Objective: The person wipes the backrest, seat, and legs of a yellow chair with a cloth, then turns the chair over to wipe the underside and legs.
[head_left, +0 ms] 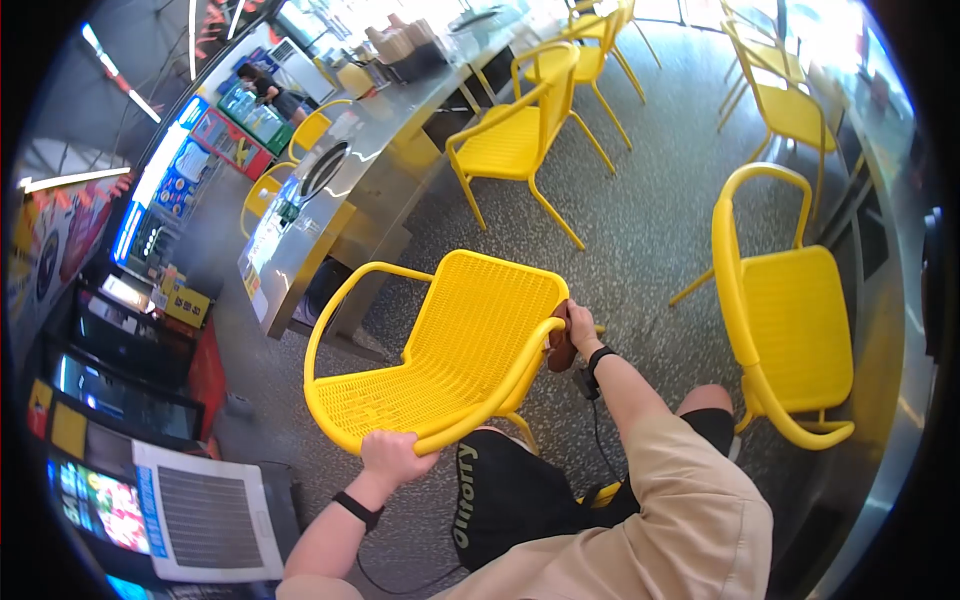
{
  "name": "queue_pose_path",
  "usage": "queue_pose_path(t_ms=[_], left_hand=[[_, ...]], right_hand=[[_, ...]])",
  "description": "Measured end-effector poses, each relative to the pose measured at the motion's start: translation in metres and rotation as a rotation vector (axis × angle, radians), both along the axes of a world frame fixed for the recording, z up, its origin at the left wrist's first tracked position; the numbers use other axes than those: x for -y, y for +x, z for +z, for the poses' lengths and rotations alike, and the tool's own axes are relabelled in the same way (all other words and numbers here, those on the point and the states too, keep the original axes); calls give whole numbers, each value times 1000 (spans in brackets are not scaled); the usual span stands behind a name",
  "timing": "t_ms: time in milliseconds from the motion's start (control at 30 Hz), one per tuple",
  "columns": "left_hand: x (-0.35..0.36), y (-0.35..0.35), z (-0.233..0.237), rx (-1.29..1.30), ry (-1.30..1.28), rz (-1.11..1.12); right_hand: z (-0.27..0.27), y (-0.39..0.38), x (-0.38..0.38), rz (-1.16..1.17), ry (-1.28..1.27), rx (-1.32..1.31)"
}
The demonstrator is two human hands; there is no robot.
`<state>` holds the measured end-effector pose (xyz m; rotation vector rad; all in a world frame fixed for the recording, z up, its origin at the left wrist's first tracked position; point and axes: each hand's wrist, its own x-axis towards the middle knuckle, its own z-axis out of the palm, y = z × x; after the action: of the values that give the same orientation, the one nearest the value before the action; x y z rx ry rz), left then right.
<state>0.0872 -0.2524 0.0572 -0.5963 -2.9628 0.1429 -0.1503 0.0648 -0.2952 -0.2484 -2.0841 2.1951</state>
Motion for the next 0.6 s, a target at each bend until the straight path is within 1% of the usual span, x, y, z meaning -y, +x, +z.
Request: queue_pose_path(t_ms=[67,133,200,233,300,400,467,533,600], left_hand=[[8,4,-6,5,0,19],[16,0,-9,-17,-1,43],[19,-3,-6,-23,-19,32],[21,-1,-5,-4,-32,25],[26,-2,-5,-9,-32,20],[48,-13,-3,25,-66,-1],[53,-23,-5,46,-68,-9],[46,-26,3,67,-47,-15],[47,-29,2,61,-58,-40]], right_hand=[[18,4,3,26,-131,119],[32,6,16,-43,-52,5],[52,5,32,-73,-118,-109],[69,19,36,-50,-56,-111],[132,44,31,-22,68,-123],[138,64,39,-7,197,-219],[136,62,34,38,123,-318],[130,59,28,110,35,-434],[124,55,25,107,54,-467]])
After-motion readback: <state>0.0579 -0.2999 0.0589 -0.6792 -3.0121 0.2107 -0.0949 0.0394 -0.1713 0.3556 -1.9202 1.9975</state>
